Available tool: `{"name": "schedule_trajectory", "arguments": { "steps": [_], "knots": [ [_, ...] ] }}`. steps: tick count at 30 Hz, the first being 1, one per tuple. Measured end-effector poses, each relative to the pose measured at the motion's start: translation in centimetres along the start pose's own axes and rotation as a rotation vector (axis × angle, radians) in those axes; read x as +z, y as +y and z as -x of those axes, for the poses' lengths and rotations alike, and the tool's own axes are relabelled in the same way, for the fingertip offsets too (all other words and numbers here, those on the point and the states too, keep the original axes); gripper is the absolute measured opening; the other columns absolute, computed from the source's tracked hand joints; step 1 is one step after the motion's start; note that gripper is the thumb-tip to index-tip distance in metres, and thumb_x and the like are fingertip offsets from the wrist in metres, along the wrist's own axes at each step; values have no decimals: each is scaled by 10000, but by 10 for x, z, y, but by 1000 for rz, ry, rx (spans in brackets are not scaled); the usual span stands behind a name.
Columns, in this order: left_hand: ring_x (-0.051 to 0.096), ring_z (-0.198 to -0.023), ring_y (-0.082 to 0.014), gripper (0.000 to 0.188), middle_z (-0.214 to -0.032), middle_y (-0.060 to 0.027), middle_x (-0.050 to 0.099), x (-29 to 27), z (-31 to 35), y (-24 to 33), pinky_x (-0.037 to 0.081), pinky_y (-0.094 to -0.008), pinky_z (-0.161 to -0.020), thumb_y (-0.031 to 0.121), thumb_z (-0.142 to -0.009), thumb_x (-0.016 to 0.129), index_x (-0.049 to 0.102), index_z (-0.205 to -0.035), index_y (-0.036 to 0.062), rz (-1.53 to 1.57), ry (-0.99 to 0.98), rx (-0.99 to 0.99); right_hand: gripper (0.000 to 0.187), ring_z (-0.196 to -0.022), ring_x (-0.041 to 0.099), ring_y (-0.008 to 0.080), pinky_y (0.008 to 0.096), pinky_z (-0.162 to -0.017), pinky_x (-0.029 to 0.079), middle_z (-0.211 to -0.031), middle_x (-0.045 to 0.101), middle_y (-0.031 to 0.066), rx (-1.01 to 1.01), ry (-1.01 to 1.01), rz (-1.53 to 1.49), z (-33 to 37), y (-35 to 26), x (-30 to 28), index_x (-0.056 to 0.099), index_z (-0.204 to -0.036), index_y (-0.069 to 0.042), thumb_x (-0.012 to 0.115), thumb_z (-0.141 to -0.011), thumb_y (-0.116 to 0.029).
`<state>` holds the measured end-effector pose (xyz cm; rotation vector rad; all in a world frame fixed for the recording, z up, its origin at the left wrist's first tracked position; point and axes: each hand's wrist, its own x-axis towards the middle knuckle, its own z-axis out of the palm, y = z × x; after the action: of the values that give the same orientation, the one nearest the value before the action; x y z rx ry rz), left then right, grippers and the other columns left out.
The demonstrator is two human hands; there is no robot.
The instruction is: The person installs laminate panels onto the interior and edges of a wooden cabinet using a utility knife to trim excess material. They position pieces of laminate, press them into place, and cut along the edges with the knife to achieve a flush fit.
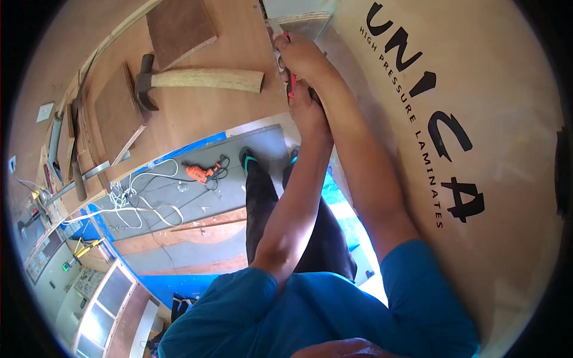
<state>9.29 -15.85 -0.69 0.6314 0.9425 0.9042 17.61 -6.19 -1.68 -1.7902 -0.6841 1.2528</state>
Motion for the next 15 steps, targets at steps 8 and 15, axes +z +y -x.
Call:
{"name": "schedule_trajectory", "arguments": {
  "steps": [8,15],
  "knots": [
    [652,-981,-200,371,-1141,-71,621,1,3,-3,548,-373,-833,289,-1014,545,497,-1297,54,464,-29,-177,475,-549,636,281,417,-573,516,-740,630,160,-2,165,170,18,-2,-1,613,-984,46,460,-1038,-400],
    [646,-920,-177,332,-1028,-76,646,6,-3,3,534,-344,-779,332,-1017,528,588,-1188,53,167,26,-79,440,-450,571,208,383,-472,485,-694,592,86,-95,90,189,1,2,-1,583,-1040,15,471,-1047,-411]
  ]
}}
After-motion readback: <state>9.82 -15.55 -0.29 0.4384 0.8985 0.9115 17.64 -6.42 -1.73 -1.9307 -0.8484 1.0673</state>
